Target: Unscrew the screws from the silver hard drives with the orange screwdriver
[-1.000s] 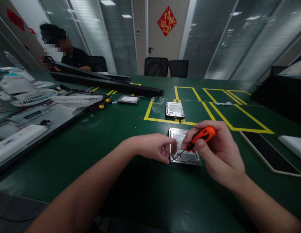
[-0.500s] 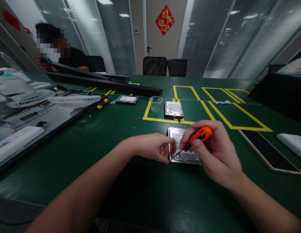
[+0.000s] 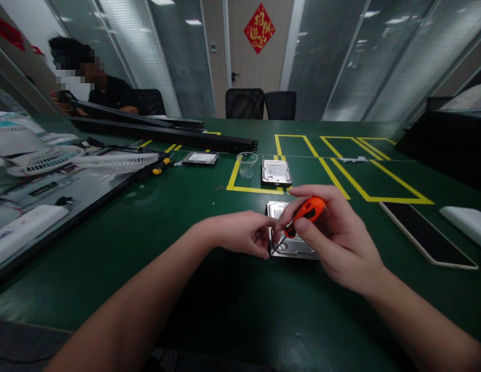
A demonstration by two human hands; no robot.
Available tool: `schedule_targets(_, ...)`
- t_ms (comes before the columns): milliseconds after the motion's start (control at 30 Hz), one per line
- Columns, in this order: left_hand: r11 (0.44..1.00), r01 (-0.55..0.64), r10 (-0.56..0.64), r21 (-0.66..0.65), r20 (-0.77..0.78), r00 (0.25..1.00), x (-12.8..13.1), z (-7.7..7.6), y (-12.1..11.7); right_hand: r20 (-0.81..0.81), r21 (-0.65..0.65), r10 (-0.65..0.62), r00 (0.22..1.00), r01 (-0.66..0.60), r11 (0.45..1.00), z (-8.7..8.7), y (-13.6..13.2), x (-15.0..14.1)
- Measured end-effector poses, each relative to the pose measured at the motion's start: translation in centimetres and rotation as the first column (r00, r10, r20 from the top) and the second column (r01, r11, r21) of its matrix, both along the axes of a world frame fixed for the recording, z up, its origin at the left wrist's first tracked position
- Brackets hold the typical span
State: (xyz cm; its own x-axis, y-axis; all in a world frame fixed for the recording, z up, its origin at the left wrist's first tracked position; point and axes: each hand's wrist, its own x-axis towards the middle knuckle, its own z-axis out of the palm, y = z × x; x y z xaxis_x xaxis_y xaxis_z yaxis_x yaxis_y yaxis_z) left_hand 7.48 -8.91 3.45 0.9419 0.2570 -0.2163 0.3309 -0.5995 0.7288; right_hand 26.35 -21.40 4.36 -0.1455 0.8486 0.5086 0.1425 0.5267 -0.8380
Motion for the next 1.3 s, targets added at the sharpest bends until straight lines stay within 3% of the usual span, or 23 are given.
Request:
schedule_targets(300,0.999,-0.021,0.019,0.031,0.069,0.997,-0.3,-0.9,0.2,-0.219,-0.102,0.171,0.961,-0.197,0.975,1.1,1.4,-2.2)
schedule_targets(467,0.999,-0.026,0.024,0.021,0.071,0.997,-0.5,-1.0,0.2,-0.424,-0.13,0.256,0.869,-0.338,0.932,0.9,1.7,-3.0)
schedule_targets(733,0.999,0.008,-0.003,-0.042,0.118,0.993,-0.4,-1.2,0.6,-0.426,-0.031,0.2,0.882,-0.236,0.971,0.7,1.2,-2.5)
schedule_targets(900,0.995,0.059,-0.046,-0.082,0.149,0.988,-0.5,-1.1,0.8,-0.398,-0.044,0.182,0.899,-0.217,0.975,0.7,1.4,-2.8)
schedule_targets(1133,0.998,-0.003,0.007,-0.065,0.06,0.998,-0.3,-0.9,0.5,-0.484,-0.06,0.204,0.851,-0.265,0.962,0.8,1.1,-2.6)
schedule_targets(1300,0.999,-0.023,0.025,-0.03,0.079,0.997,-0.4,-0.9,0.7,-0.429,-0.048,0.175,0.886,-0.216,0.975,0.7,1.1,-2.3)
